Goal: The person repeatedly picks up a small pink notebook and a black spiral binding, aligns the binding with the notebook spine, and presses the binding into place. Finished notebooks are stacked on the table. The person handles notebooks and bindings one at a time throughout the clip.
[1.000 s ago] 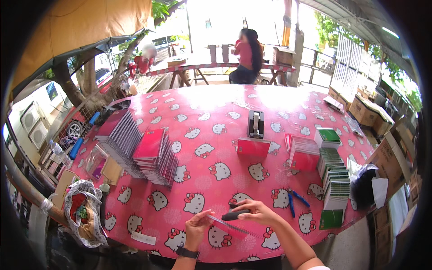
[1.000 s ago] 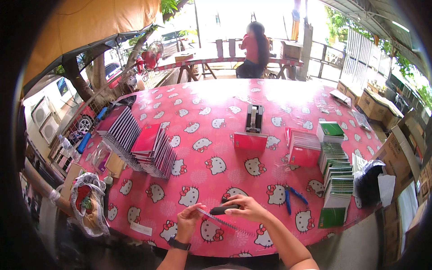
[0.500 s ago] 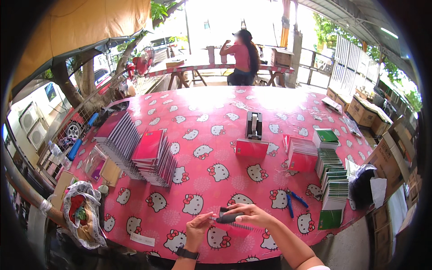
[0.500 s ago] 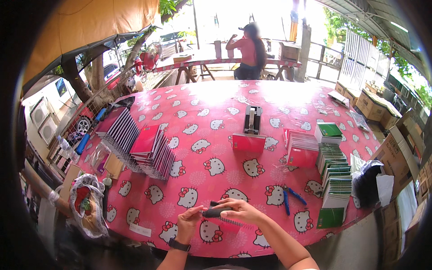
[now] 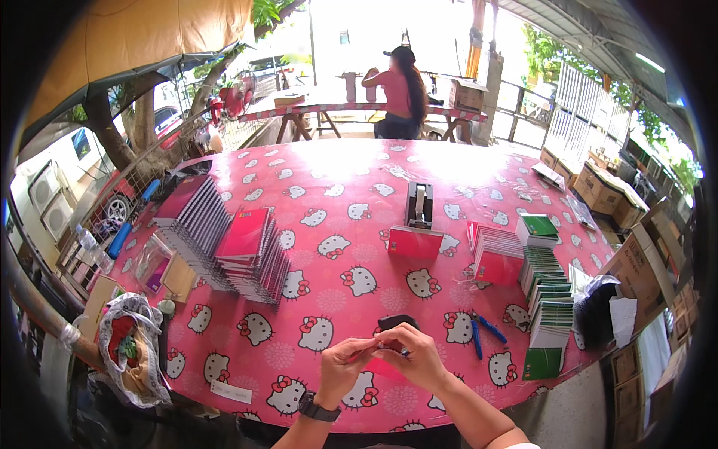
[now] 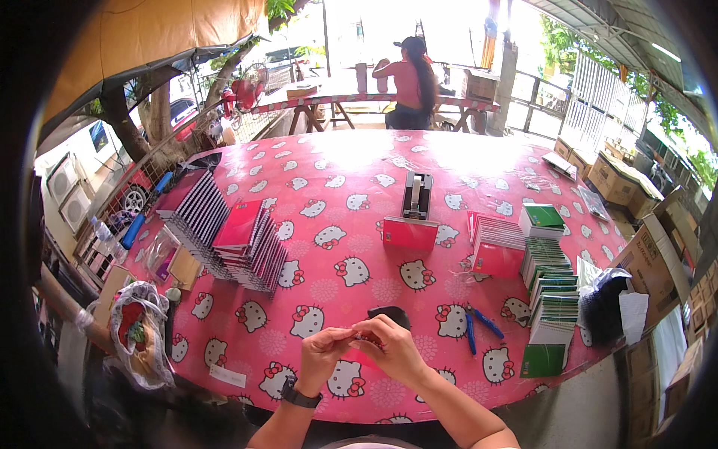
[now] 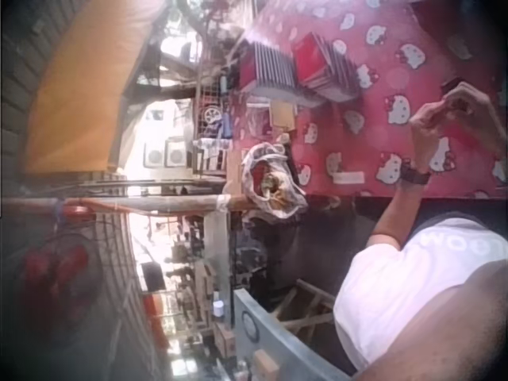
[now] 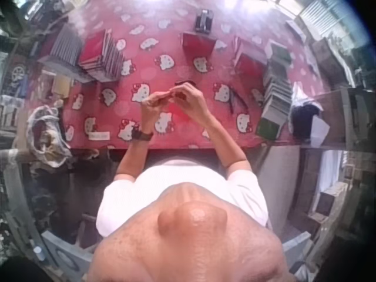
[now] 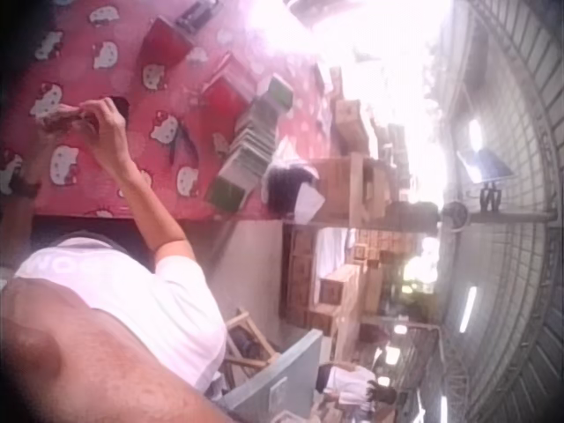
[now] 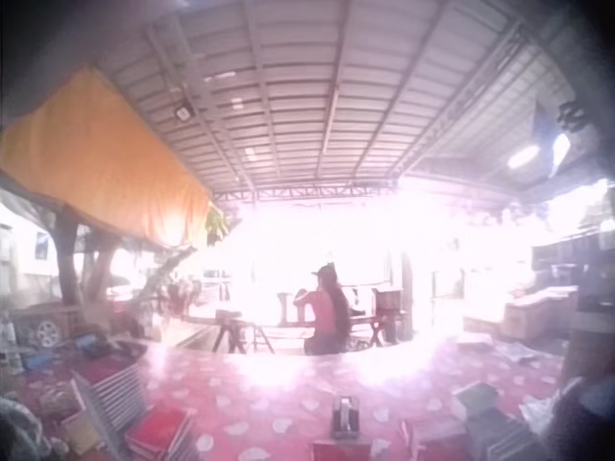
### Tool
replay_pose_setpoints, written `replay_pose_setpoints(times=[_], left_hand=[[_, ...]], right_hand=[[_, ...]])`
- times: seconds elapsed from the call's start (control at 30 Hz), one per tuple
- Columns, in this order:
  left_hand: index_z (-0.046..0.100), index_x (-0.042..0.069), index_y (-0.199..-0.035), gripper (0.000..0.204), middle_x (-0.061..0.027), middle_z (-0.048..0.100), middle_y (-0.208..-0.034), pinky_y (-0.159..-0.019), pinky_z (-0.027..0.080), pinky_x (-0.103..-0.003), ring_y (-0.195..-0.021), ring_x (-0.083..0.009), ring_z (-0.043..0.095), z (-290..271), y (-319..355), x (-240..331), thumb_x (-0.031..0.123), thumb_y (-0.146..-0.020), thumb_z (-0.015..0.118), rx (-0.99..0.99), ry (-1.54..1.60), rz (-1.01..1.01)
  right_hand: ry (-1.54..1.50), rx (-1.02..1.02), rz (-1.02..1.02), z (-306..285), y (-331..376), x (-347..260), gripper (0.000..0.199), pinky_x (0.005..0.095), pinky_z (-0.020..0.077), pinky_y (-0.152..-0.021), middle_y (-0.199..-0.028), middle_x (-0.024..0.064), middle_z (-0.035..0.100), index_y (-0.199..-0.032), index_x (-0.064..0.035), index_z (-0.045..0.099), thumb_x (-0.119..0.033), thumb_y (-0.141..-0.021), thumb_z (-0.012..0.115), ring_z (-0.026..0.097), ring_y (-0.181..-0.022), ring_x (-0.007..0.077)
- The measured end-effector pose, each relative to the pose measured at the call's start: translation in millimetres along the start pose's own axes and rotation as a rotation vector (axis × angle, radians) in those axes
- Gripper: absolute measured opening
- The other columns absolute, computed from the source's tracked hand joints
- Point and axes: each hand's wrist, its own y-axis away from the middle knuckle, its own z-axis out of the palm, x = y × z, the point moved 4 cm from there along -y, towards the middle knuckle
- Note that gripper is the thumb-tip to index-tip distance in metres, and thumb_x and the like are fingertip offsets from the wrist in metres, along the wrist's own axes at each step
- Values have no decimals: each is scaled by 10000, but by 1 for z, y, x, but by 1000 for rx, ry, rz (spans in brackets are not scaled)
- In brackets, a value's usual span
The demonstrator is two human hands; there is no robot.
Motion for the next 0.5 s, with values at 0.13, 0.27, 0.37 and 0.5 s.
replay_pose_setpoints(times=[0.13,0.27,0.37,0.5], left_hand=[[691,-17,-974,170,-65,692,-897,-720,517,-222,-836,-114,643,1,3,10,-42,-806,683,61,43,-50],[697,-7,-935,154,-83,693,-892,-719,523,-227,-837,-128,646,-3,7,18,-61,-791,687,50,-83,62],[703,7,-925,153,-93,693,-892,-708,522,-230,-828,-135,650,-1,6,28,-59,-788,687,28,-185,161],[706,30,-899,149,-82,698,-862,-689,525,-272,-812,-162,658,2,7,36,-43,-769,704,17,-223,180]], right_hand=[[-2,108,-93,2,1,-6,235,249,501,-591,-850,66,629,-1006,-21,627,-82,-804,729,614,-656,122],[-95,137,-10,9,5,-6,197,249,496,-587,-799,65,625,-941,-16,625,-93,-799,737,613,-655,117],[-110,150,4,11,7,-4,200,252,494,-588,-793,66,618,-902,-16,613,-116,-793,747,612,-655,121],[75,109,-97,5,2,-20,242,255,486,-577,-777,65,584,-867,-14,590,-177,-790,753,600,-647,135]])
